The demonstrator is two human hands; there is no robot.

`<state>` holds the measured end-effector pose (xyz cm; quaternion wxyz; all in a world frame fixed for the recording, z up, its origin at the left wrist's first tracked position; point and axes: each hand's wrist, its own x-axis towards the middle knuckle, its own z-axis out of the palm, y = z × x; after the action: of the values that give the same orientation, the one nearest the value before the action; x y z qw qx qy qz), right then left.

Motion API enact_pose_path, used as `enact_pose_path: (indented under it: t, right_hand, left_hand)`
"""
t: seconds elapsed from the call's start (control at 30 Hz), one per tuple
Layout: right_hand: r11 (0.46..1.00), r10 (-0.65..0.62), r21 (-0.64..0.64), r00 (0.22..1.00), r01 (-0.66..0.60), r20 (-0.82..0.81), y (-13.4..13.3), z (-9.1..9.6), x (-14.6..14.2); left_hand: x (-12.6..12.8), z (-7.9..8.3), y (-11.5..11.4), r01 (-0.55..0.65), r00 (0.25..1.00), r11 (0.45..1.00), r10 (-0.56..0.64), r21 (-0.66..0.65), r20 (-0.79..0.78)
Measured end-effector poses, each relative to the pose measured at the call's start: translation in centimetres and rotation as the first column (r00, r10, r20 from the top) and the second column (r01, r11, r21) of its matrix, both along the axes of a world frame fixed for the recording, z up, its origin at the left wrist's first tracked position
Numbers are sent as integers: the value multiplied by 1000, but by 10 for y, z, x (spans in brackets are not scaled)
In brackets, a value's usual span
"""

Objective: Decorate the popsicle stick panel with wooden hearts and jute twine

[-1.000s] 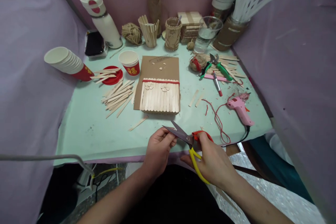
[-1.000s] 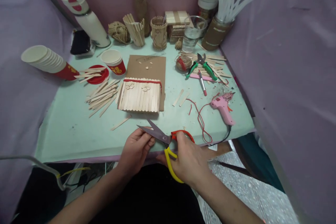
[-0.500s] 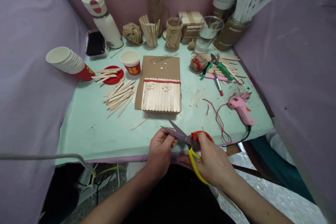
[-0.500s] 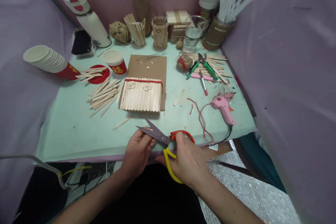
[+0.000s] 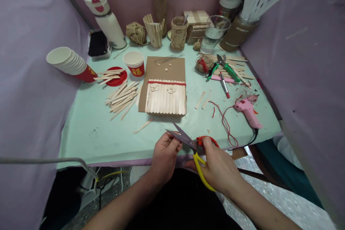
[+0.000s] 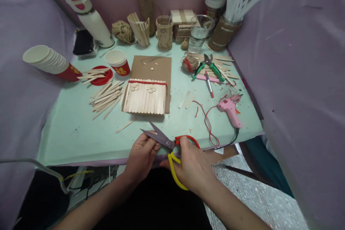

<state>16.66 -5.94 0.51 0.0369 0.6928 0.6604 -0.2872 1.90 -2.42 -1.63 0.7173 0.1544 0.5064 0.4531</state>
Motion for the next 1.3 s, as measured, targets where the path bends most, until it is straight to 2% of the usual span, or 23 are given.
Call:
enact_pose_path:
  t: [0.37,0.47,0.63,0.73,0.9,1.13,1.3]
  right_hand:
    - [998,41,-39,998,-39,52,-1,-3,3]
    - [998,12,-54,1000,-13,-9,-1,-5,8]
    - [988,-123,-109,980,107,-155,4,2,14]
    - [991,-90,-113,984,73,-154,7,8,17]
    - [996,-44,-85,987,31,-154,7,10,21]
    - [996,2,-86,989,-15,-145,4,9,24]
    - [995,3,-102,988,-18,-152,3,8,23]
  left_hand:
    - [0,2,0,31,999,1000,-31,4,39]
    - [-1,2,1,41,998,999,-41,4,51]
    - [-4,1,3,85,996,996,-84,-3,17]
    - [-7,-4,3,131,991,989,-129,65,-32]
    - [-17,-11,5,282,949,929,-233,242,-212]
    - [-26,-7,12,397,903,852,-297,341,-311]
    - [-30,-3,16,471,867,805,-346,361,-359]
